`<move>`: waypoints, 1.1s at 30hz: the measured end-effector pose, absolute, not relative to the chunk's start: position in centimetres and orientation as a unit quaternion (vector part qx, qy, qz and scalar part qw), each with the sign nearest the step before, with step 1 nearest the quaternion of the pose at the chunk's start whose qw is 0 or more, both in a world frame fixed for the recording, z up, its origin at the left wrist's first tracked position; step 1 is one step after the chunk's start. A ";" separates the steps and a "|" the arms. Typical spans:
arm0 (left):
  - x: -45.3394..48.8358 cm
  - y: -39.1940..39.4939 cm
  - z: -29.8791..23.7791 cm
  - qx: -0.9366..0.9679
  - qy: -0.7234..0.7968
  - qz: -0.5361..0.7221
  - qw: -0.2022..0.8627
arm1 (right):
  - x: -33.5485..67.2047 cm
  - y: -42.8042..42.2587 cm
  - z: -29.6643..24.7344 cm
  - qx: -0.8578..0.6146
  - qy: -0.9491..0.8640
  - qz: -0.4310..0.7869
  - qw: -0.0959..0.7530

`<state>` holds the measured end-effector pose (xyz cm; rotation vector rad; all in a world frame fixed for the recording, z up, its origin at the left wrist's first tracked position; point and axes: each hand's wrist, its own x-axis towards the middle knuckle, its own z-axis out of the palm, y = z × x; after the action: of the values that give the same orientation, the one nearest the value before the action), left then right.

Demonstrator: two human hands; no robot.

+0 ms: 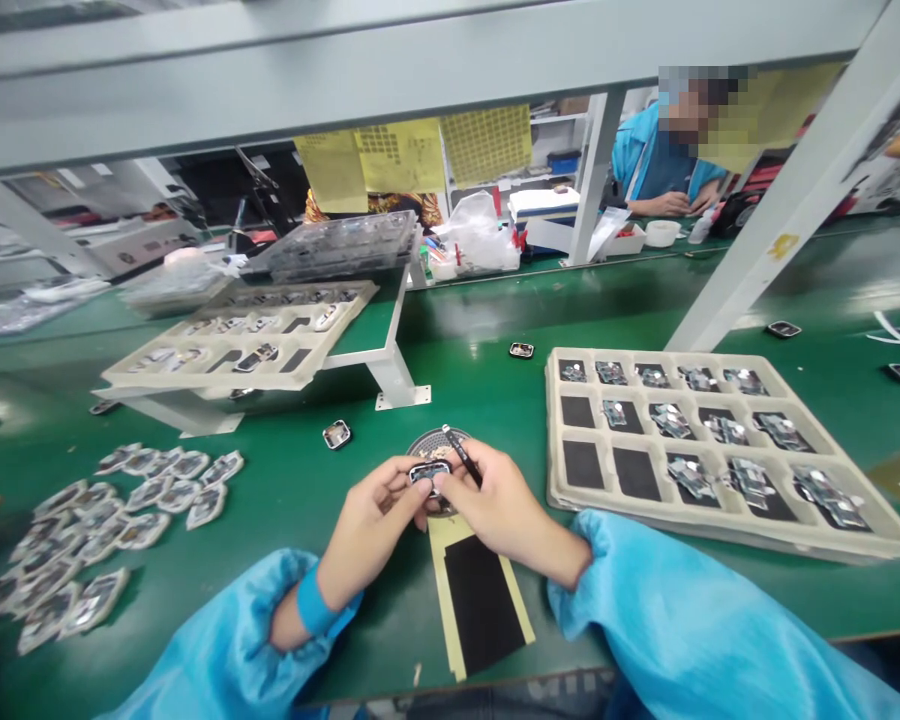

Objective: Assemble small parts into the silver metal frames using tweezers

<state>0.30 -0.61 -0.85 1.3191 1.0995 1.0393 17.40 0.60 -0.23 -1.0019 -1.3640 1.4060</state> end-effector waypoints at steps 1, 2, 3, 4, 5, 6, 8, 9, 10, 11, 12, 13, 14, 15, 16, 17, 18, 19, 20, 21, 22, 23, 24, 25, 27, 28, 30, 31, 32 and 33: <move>0.4 -0.6 -0.8 0.546 0.462 0.436 0.546 | 17.2 0.5 -0.3 -0.403 -0.547 0.576 0.453; 0.4 -0.6 -0.8 0.538 0.464 0.436 0.552 | 17.1 0.4 -0.5 -0.401 -0.542 0.583 0.454; 0.5 -0.7 -0.8 0.532 0.470 0.436 0.553 | 17.0 0.3 -0.7 -0.400 -0.538 0.586 0.455; 0.6 -0.8 -0.8 0.528 0.478 0.438 0.548 | 16.9 0.2 -0.9 -0.400 -0.538 0.584 0.458; 0.7 -0.9 -0.8 0.528 0.487 0.442 0.537 | 16.9 0.2 -1.1 -0.401 -0.540 0.578 0.461; 0.8 -1.0 -0.8 0.531 0.495 0.445 0.524 | 16.9 0.2 -1.3 -0.403 -0.544 0.570 0.465; 0.9 -1.2 -1.0 0.544 0.506 0.449 0.497 | 17.2 0.2 -1.5 -0.411 -0.562 0.550 0.461; 0.9 -1.2 -1.1 0.550 0.509 0.448 0.487 | 17.4 0.4 -1.5 -0.420 -0.579 0.538 0.446; 0.8 -1.1 -1.3 0.555 0.512 0.445 0.482 | 17.7 0.5 -1.4 -0.433 -0.600 0.519 0.427; 0.7 -1.0 -1.4 0.558 0.515 0.440 0.479 | 17.9 0.6 -1.3 -0.447 -0.624 0.493 0.409; 0.6 -0.9 -1.5 0.563 0.519 0.435 0.474 | 18.2 0.8 -1.1 -0.456 -0.649 0.462 0.397; 0.5 -0.8 -1.7 0.573 0.520 0.430 0.465 | 18.4 0.9 -0.9 -0.460 -0.670 0.429 0.395; 0.3 -0.7 -1.7 0.589 0.519 0.425 0.451 | 18.5 0.9 -0.6 -0.457 -0.684 0.402 0.402; 0.2 -0.6 -1.8 0.609 0.519 0.420 0.428 | 18.6 1.0 -0.4 -0.451 -0.692 0.382 0.414; 0.0 -0.6 -1.8 0.632 0.518 0.416 0.399 | 18.6 1.0 -0.3 -0.444 -0.696 0.371 0.424; -0.1 -0.6 -1.9 0.652 0.517 0.413 0.370 | 18.6 1.0 -0.2 -0.440 -0.697 0.367 0.431; -0.3 -0.6 -1.9 0.669 0.514 0.411 0.345 | 18.6 1.0 -0.2 -0.439 -0.696 0.366 0.435; -0.4 -0.7 -1.9 0.681 0.512 0.409 0.326 | 18.6 1.0 -0.3 -0.439 -0.695 0.365 0.436; -0.5 -0.7 -1.9 0.689 0.510 0.408 0.312 | 18.7 1.0 -0.3 -0.440 -0.696 0.363 0.436; -0.5 -0.7 -1.9 0.695 0.508 0.409 0.302 | 18.8 1.0 -0.4 -0.441 -0.696 0.359 0.438; -0.5 -0.7 -1.9 0.698 0.507 0.410 0.296 | 18.9 1.0 -0.4 -0.440 -0.697 0.351 0.443; -0.6 -0.7 -1.8 0.701 0.506 0.410 0.291 | 19.0 1.1 -0.4 -0.437 -0.699 0.341 0.452; -0.6 -0.7 -1.8 0.703 0.506 0.409 0.287 | 19.1 1.1 -0.3 -0.431 -0.702 0.328 0.463; -0.5 -0.6 -1.8 0.705 0.506 0.408 0.284 | 19.3 1.1 -0.3 -0.420 -0.707 0.315 0.474; -0.5 -0.6 -1.7 0.708 0.507 0.404 0.281 | 19.5 1.1 -0.2 -0.387 -0.729 0.290 0.485; -0.5 -0.7 -1.7 0.709 0.507 0.402 0.280 | 19.6 1.1 -0.2 -0.369 -0.744 0.278 0.483; -0.5 -0.7 -1.6 0.710 0.507 0.401 0.279 | 19.7 1.0 -0.4 -0.344 -0.774 0.254 0.468; -0.5 -0.7 -1.6 0.710 0.507 0.401 0.278 | 19.7 1.0 -0.6 -0.339 -0.785 0.242 0.458; -0.4 -0.8 -1.5 0.711 0.508 0.400 0.276 | 19.7 1.0 -0.8 -0.339 -0.794 0.232 0.448; -0.4 -0.8 -1.5 0.712 0.510 0.398 0.273 | 19.7 0.9 -0.9 -0.342 -0.800 0.222 0.441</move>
<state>-0.42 -0.76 -1.48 1.9157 1.3720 1.0721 19.74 0.94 -0.91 -0.8486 -1.9860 0.5519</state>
